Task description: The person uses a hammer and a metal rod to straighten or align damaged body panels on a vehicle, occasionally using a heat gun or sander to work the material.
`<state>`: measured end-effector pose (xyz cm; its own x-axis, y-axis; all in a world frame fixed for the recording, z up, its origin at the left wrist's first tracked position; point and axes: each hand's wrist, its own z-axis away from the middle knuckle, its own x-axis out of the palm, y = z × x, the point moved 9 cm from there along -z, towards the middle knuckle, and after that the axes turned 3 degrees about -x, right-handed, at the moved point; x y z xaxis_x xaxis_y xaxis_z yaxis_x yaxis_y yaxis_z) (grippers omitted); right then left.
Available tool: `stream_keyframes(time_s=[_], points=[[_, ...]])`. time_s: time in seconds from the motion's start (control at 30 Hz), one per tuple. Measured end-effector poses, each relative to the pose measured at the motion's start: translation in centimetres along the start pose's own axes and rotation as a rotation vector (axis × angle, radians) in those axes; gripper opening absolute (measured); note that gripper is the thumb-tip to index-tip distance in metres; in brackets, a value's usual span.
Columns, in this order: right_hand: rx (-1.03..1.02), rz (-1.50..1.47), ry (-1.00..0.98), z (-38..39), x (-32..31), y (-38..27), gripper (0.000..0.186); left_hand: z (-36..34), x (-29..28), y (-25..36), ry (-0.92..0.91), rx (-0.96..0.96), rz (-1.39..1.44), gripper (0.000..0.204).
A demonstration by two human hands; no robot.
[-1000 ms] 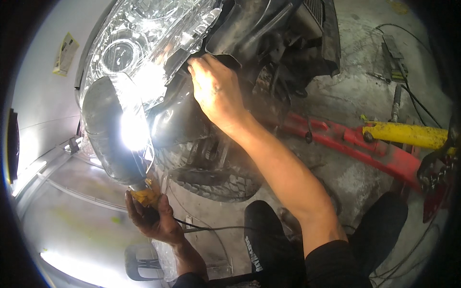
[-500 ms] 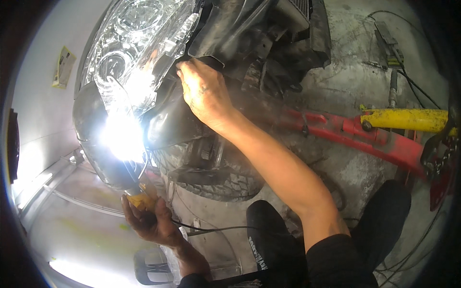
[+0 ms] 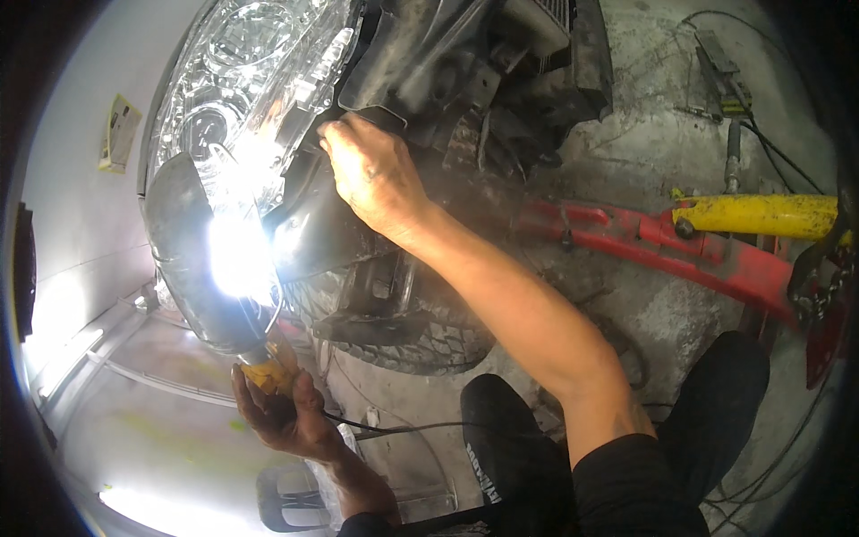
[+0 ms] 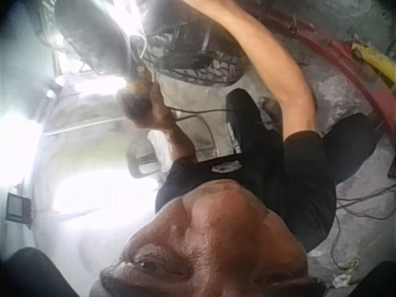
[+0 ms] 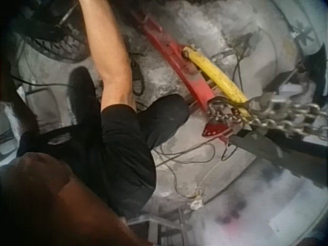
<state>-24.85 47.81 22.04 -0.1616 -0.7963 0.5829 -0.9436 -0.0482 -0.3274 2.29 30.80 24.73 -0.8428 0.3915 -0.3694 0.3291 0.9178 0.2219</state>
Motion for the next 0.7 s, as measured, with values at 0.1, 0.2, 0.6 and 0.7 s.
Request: stream_keyframes(time_s=[0.1,0.2,0.6,0.7], points=[[0.000,0.013,-0.020,0.0,0.6,0.1,0.009,-0.1,0.3,0.5,0.003,0.054,0.009,0.071],[-0.009,0.035,-0.015,0.0,0.5,0.2,0.010,0.1,0.4,0.4,0.030,0.043,0.018,0.070],[0.022,0.096,-0.043,-0.6,1.0,-0.2,0.009,2.1,-2.0,-3.7,0.157,-0.101,0.093,0.073],[0.097,0.084,-0.033,-0.3,1.6,-0.4,0.008,2.9,-2.8,-5.1,0.201,-0.144,0.115,0.075]])
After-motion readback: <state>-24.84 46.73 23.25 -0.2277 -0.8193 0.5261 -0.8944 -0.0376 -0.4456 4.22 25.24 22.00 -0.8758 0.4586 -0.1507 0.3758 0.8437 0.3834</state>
